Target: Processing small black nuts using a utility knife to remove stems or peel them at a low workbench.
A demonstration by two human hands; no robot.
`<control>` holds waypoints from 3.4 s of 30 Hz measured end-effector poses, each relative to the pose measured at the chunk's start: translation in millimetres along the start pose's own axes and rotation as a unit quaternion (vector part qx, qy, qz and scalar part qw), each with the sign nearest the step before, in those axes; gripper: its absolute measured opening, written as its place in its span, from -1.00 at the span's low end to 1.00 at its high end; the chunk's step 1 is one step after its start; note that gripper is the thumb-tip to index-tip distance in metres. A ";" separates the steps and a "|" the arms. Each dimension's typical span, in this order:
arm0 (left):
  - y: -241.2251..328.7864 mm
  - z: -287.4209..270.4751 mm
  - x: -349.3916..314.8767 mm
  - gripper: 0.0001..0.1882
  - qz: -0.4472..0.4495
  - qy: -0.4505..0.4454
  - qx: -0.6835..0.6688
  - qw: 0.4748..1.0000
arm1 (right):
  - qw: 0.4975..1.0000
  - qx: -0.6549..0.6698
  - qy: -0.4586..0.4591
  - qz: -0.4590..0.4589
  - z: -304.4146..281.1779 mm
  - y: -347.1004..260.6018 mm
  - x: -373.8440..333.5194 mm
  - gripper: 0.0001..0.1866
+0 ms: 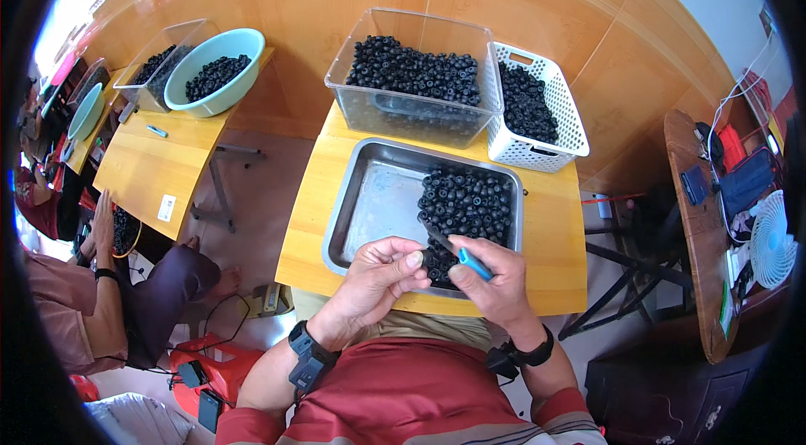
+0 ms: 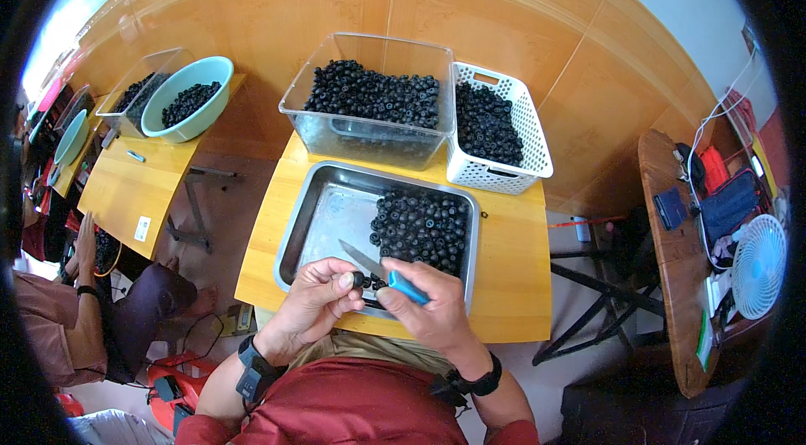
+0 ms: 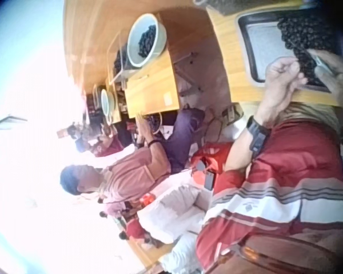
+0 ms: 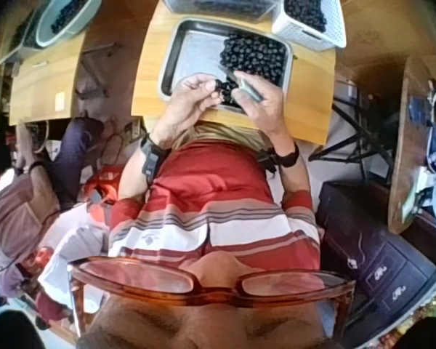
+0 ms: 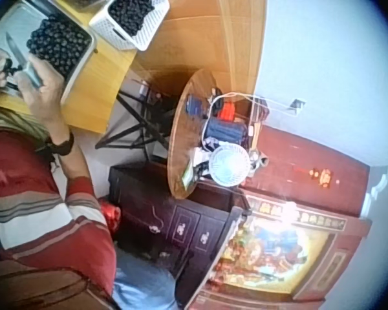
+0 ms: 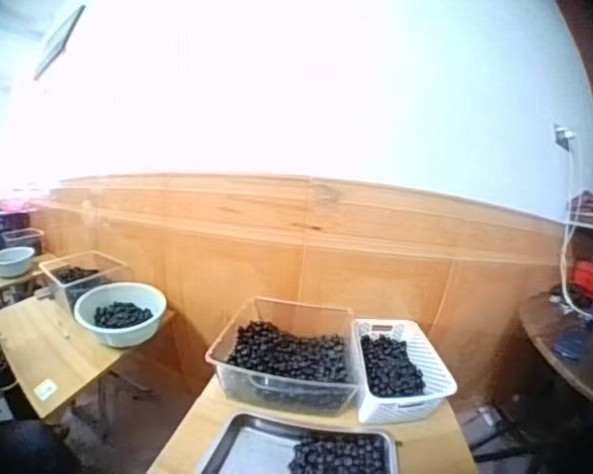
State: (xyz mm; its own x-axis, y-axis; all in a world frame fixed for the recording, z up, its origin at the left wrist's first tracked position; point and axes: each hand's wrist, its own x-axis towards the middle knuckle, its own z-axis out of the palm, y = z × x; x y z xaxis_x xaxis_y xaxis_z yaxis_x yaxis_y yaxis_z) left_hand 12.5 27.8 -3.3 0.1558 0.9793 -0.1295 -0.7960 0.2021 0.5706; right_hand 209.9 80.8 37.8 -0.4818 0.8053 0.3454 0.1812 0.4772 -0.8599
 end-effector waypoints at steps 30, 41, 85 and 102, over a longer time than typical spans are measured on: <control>23.5 -9.1 22.0 -0.76 0.151 0.070 0.687 0.708 | 0.969 -0.157 0.189 -0.004 -46.6 59.6 67.4 -0.65; 19.1 -9.3 77.9 -0.76 0.168 -0.018 0.843 0.511 | 0.975 -0.085 0.175 0.102 -32.1 50.5 5.2 -0.69; 13.8 -8.5 42.1 -0.82 -0.004 0.078 0.020 0.997 | 0.991 -0.046 0.082 0.091 -4.6 31.9 -8.4 -0.74; -1.9 -2.8 26.8 -0.85 0.010 0.044 -0.105 0.993 | 0.996 -0.075 0.012 0.036 10.7 18.1 -10.3 -0.59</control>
State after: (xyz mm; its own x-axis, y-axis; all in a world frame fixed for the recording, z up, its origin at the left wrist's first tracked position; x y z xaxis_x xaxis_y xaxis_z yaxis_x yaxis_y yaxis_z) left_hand 16.5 53.6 -10.1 0.0938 0.9761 -0.1961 -0.9046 0.1658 0.3927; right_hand 209.0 77.4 14.7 -0.4431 0.8468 0.2942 0.3421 0.4631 -0.8176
